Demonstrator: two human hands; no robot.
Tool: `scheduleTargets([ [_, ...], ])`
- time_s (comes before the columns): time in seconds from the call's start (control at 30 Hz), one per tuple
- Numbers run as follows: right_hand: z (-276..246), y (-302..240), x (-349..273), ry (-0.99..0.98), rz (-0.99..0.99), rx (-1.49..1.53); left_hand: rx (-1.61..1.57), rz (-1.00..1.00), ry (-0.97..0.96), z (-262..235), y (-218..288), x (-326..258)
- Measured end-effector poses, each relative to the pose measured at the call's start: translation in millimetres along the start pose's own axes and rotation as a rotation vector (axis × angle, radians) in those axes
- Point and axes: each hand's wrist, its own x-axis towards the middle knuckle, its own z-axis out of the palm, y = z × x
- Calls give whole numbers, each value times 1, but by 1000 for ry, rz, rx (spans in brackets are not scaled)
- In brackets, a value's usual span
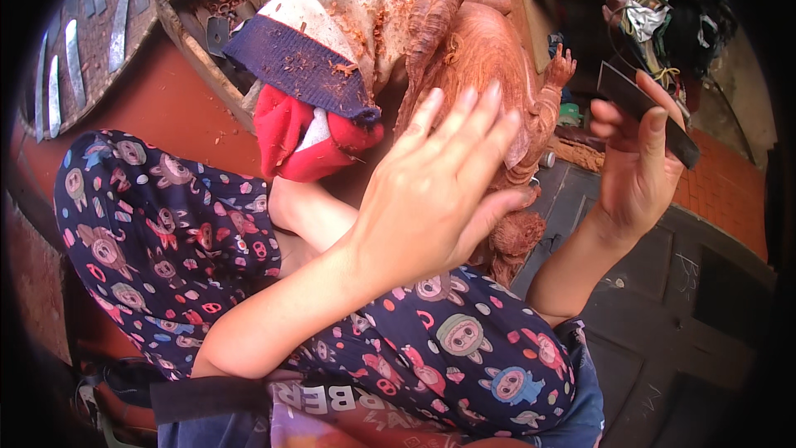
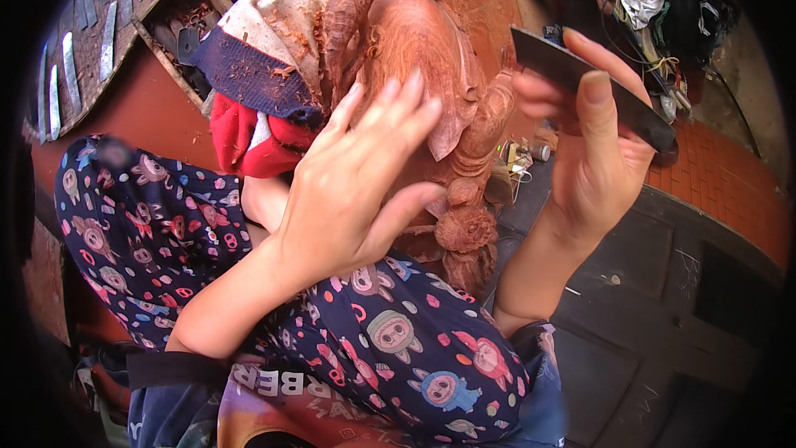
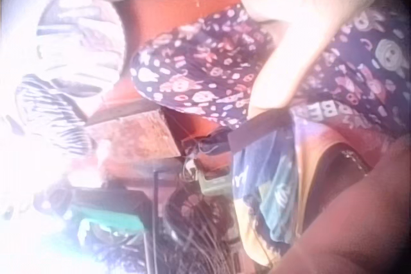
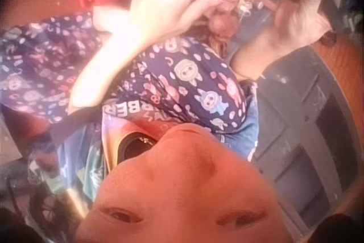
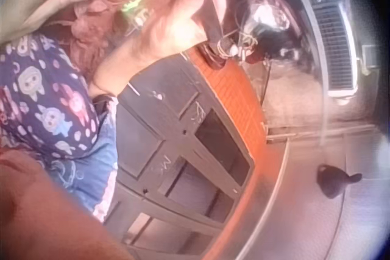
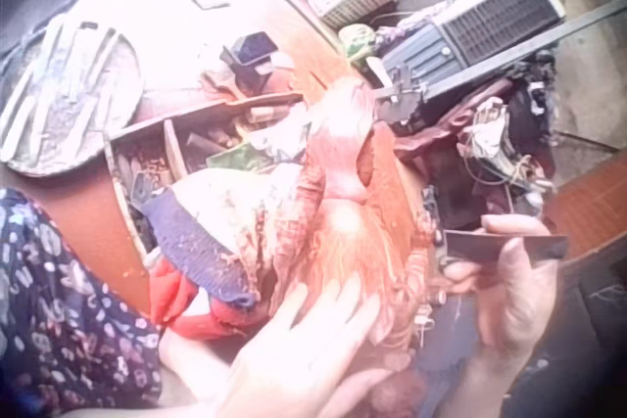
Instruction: The person carves a wooden sculpture of a reclining figure using various carving knives. They switch between different tools to refine details on the figure's torso and limbs, occasionally pausing to select a new knife from a nearby tray.
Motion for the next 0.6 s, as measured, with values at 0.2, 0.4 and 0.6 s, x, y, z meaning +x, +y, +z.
scheduleTargets([
  [0.2, -12, -17, -15, -257, -86, -109, -197, 6, -52, -15, 22, -32],
  [0.4, -20, -26, -23, -264, -120, -107, 242, -24, -6, -23, -2, -14],
  [0.6, -39, -58, -29, -106, -192, -112, 433, 95, -73, -25, 6, 12],
])
